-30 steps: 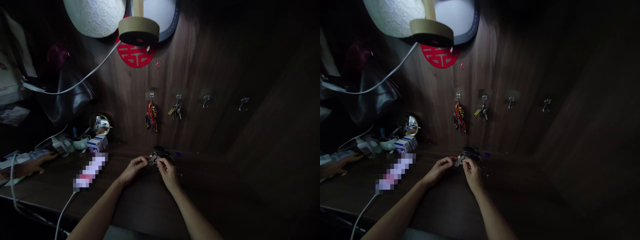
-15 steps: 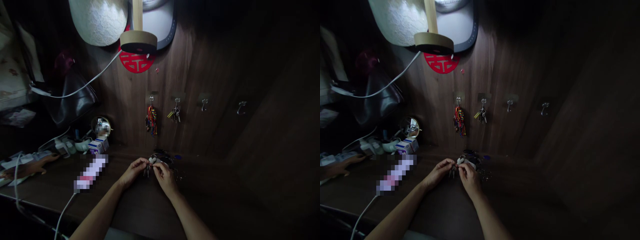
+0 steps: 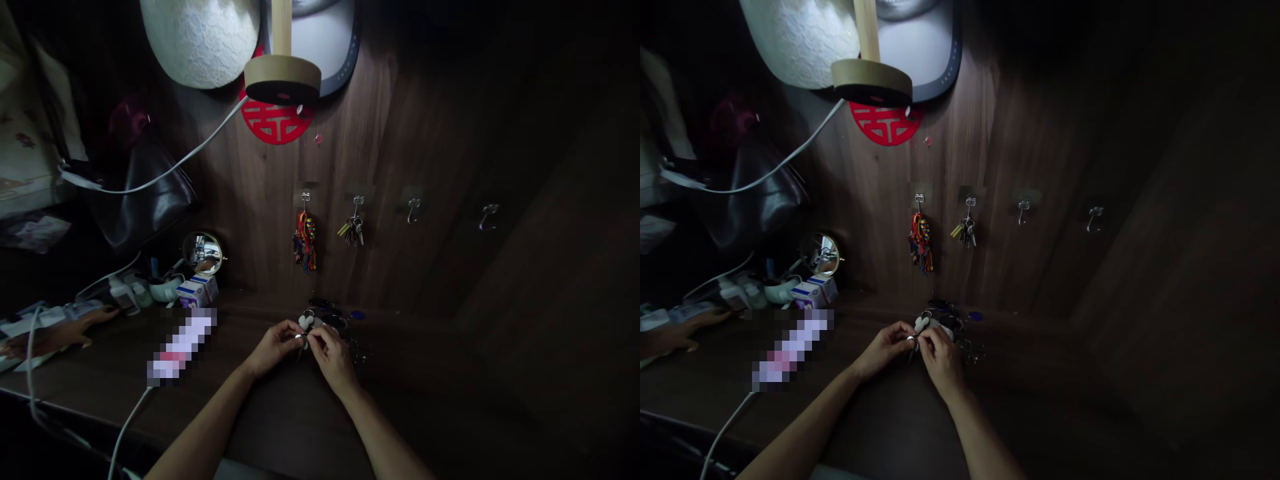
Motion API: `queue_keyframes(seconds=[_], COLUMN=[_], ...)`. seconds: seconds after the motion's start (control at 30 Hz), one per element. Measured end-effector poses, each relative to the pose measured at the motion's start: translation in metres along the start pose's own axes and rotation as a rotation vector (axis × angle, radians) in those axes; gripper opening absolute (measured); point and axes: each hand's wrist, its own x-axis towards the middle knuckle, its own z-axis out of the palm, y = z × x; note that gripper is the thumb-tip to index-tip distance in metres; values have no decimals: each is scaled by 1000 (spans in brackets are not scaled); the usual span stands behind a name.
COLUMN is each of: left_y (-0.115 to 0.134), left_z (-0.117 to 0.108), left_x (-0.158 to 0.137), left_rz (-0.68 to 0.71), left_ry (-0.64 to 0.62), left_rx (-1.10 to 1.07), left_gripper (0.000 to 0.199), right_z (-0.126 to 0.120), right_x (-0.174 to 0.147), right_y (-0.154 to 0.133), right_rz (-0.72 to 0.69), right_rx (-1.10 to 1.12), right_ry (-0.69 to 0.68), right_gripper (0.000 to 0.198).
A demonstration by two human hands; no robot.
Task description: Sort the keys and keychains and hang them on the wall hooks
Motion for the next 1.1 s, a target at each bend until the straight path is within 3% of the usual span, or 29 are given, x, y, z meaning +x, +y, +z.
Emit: queue_keyframes(seconds=[0.33, 0.6, 0.83, 0.97, 1.1], left_y=[-1, -5, -5, -3, -2], left_z=[-2, -5, -6, -6, -5], left_x=[3, 5, 6, 6, 5], left_rz=[10, 5, -37, -58, -55], left_ry=[65, 64, 86, 93, 97], left_rx=[-5, -29, -26, -29, -32], left_gripper=[29, 33, 38, 39, 37], right_z=[-4, -27, -58, -80, -99], right_x=[1, 26, 69, 106, 146], right_y=[-1, 0, 0, -4, -12], right_rz=[45, 13, -19, -70, -35], right_rx=[-15, -79, -136, -199, -235], right_ry=[81, 120, 190, 232, 308], right_gripper=[18, 16, 19, 19, 18])
